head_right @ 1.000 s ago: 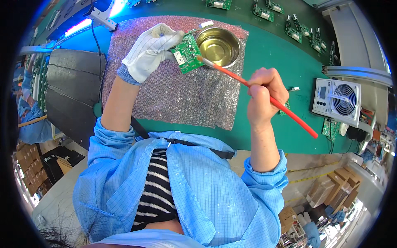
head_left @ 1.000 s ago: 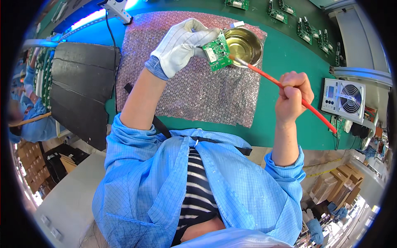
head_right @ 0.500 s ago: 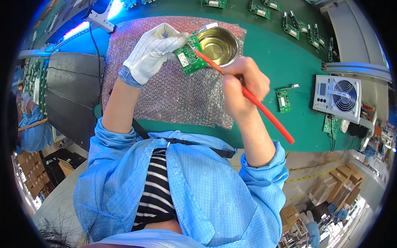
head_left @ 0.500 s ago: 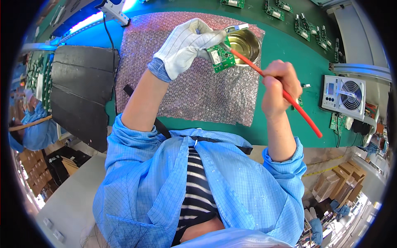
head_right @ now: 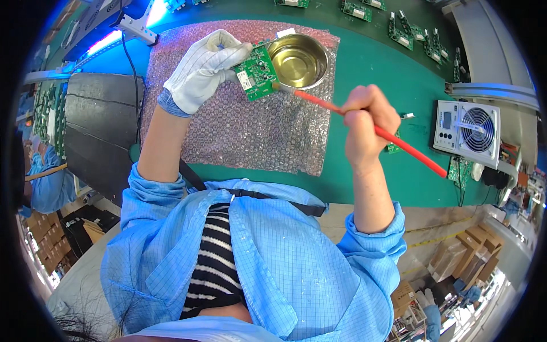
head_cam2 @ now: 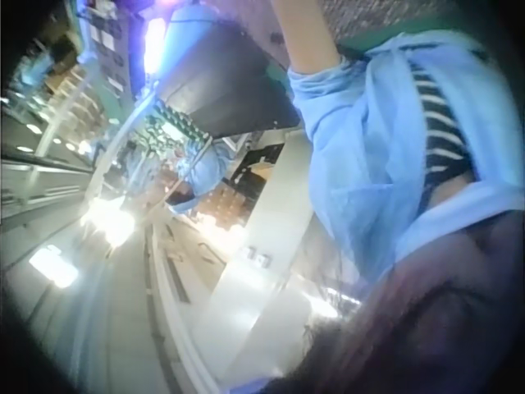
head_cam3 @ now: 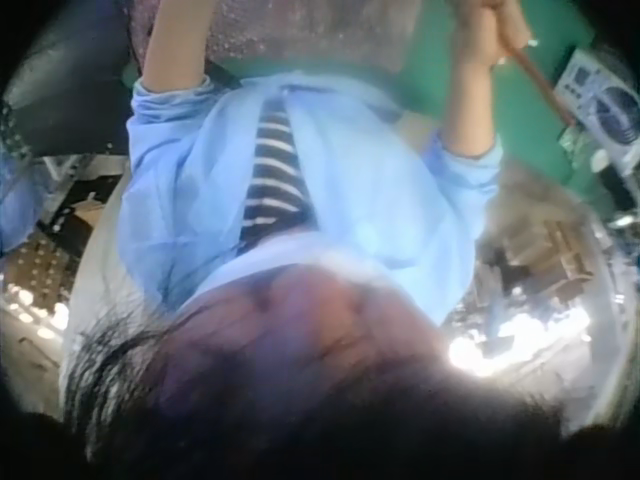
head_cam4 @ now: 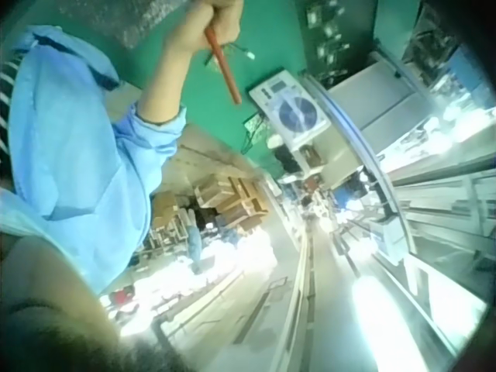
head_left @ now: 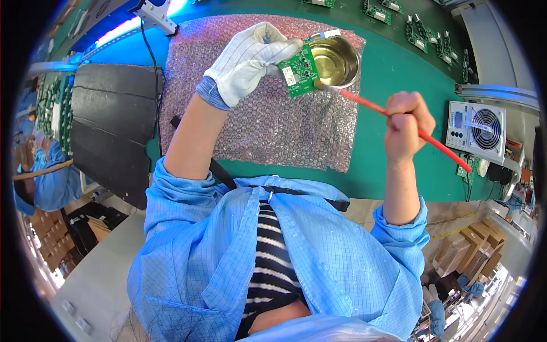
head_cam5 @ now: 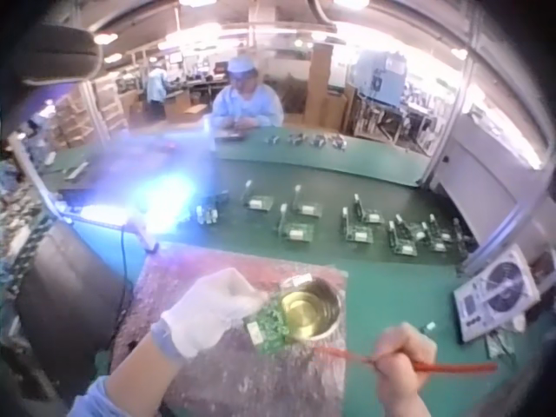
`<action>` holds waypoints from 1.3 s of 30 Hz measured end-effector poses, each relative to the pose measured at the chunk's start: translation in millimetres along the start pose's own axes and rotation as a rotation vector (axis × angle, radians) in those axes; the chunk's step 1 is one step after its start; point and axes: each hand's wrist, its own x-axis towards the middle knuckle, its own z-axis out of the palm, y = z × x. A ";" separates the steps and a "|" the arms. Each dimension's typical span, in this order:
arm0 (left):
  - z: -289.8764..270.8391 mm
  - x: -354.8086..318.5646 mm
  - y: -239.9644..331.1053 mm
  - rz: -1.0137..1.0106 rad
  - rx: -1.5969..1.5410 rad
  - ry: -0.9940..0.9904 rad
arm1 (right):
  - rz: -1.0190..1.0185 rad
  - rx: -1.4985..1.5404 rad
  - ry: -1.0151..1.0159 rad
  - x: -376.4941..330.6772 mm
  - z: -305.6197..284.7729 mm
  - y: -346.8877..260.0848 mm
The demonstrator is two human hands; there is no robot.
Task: Applying a liquid solution to printed circuit boards using a brush at a manual assembly station.
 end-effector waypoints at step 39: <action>1.7 7.7 -13.0 0.102 -0.302 0.211 | 0.037 -0.136 0.020 -23.1 27.2 22.9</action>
